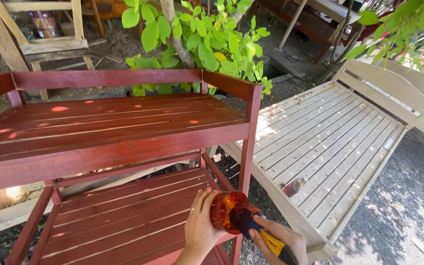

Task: The person paints a wooden shelf with reddish-brown paint using a brush. They hold a small container of paint in one hand and apply the paint to the vertical supports and shelves of the unit.

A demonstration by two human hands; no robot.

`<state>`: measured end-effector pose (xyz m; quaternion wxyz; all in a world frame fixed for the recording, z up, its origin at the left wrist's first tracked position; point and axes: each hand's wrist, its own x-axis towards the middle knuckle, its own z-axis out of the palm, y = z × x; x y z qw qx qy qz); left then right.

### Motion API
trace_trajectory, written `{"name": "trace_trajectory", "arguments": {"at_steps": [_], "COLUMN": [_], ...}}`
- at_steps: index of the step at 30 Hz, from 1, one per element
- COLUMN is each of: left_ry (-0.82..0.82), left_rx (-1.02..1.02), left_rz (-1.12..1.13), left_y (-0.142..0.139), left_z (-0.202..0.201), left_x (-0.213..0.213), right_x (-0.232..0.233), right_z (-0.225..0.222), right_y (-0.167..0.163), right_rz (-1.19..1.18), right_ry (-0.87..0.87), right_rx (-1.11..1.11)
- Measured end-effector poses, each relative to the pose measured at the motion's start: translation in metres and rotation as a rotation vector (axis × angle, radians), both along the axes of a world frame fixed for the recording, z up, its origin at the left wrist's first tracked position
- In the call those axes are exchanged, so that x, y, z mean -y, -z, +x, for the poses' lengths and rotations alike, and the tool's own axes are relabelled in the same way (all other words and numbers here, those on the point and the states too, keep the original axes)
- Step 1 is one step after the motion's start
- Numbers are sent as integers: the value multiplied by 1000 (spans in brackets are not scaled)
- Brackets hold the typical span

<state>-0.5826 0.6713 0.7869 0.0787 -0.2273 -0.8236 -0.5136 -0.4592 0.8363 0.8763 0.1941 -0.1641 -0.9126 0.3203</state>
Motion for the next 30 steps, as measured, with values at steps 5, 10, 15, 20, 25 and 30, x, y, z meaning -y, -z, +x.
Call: {"name": "trace_trajectory", "arguments": {"at_steps": [5,10,15,20,25,30], "left_ry": [-22,-15,-38,-41,-59,-48], "left_rx": [-34,-20,-29,13,-14,-9], "left_rz": [-23,-51,-65,-55,-58,-62], "left_y": [2,5,13,20,25,27], "left_z": [-6,-7,-7,-8,-10,-12], "left_x": [4,8,12,11,13,15], "right_x": [5,10,18,25,29,27], "right_z": [-2,-2,-7,-13,-14,-13], "right_y": [-8,-3,-2,-7,-5,4], "right_rz": [-133,-209,2,25,54,61], "right_ry": [72,57,-63,-125,-171,-120], "right_rx": [123,176,90,112,176,49]}}
